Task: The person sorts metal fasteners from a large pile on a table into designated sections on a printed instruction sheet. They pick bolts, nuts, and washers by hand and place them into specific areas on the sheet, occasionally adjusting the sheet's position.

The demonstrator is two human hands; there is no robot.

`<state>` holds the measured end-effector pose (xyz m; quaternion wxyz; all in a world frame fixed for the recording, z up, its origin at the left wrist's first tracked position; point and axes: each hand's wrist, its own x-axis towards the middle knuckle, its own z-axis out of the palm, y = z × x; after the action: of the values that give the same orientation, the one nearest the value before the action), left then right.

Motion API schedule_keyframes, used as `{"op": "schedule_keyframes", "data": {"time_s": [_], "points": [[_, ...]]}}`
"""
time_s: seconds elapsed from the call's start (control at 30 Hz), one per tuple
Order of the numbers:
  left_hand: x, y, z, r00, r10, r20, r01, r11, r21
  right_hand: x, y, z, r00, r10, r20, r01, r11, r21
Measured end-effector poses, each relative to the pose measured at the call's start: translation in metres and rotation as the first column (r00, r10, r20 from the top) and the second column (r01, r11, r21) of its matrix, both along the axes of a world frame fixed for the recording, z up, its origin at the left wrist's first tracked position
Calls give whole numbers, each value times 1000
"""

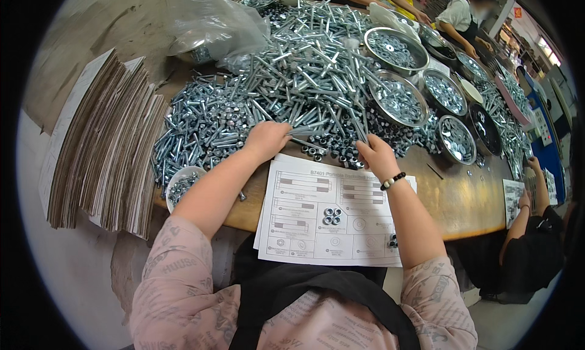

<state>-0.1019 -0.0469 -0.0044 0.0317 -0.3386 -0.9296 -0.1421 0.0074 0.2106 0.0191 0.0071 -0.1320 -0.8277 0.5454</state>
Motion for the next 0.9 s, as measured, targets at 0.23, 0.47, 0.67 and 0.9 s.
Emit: {"op": "schedule_keyframes", "data": {"time_s": [0.23, 0.47, 0.67, 0.9], "points": [[-6, 23, -29, 968, -163, -192, 108, 957, -269, 56, 21, 14, 998, -15, 53, 28, 966, -257], [0, 7, -3, 956, -212, -201, 156, 952, -263, 104, 59, 11, 992, -117, -42, 112, 987, -114], [52, 43, 22, 932, -263, -251, 282, 959, 42, 122, 81, 5, 992, -115, -59, 122, 982, 141], [92, 107, -16, 816, -516, -261, 516, 854, -75, 111, 70, -3, 996, -29, -85, 44, 982, 186]]}}
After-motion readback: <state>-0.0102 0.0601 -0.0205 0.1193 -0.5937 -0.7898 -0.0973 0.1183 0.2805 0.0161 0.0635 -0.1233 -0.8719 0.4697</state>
